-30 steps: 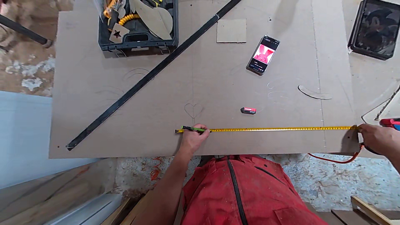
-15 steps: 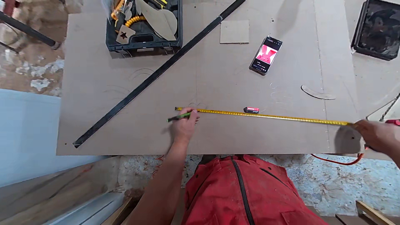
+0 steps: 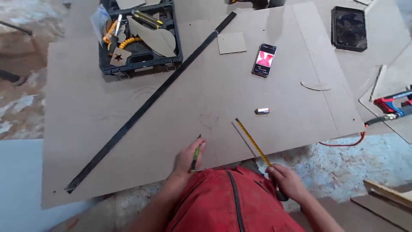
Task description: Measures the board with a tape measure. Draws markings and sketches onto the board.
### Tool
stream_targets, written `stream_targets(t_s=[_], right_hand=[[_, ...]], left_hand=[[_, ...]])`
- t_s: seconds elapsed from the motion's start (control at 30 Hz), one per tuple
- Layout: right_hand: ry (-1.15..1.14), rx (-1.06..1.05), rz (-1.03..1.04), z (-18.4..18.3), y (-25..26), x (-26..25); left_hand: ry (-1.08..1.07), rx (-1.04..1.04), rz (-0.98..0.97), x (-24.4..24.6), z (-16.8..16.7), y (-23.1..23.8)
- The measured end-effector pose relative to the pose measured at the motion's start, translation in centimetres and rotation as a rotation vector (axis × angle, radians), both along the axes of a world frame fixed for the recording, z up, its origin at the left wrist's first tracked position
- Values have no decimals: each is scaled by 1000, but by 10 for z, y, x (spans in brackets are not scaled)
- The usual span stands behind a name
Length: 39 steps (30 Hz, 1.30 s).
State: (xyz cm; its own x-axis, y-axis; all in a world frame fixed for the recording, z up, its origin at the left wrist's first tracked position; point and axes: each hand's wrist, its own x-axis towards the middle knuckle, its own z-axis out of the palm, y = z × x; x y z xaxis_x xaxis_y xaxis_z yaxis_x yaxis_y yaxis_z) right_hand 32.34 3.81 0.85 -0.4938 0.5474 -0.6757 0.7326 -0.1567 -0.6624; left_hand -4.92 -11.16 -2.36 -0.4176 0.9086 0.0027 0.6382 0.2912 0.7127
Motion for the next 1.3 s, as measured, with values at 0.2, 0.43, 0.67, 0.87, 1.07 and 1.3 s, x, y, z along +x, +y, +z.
stream_targets(t_s=[0.2,0.43,0.67,0.87,1.07,1.3], right_hand=[[226,-228,-281,-36,-119,-82],[268,-249,-428,-40,-178,-114],[231,-184,-530,-42,-150,-169],[199,-147,-550,-44,-142,-180],[172,-145,-556,-42,-139,-182],[124,-168,-590,-40,-134,-180]], left_hand=[[209,128,-570,-14,-19,14],[206,110,-745,-27,-38,15],[234,158,-701,-29,-38,10],[266,193,-677,-27,-41,10],[237,193,-667,-27,-42,11],[264,186,-659,-26,-42,12]])
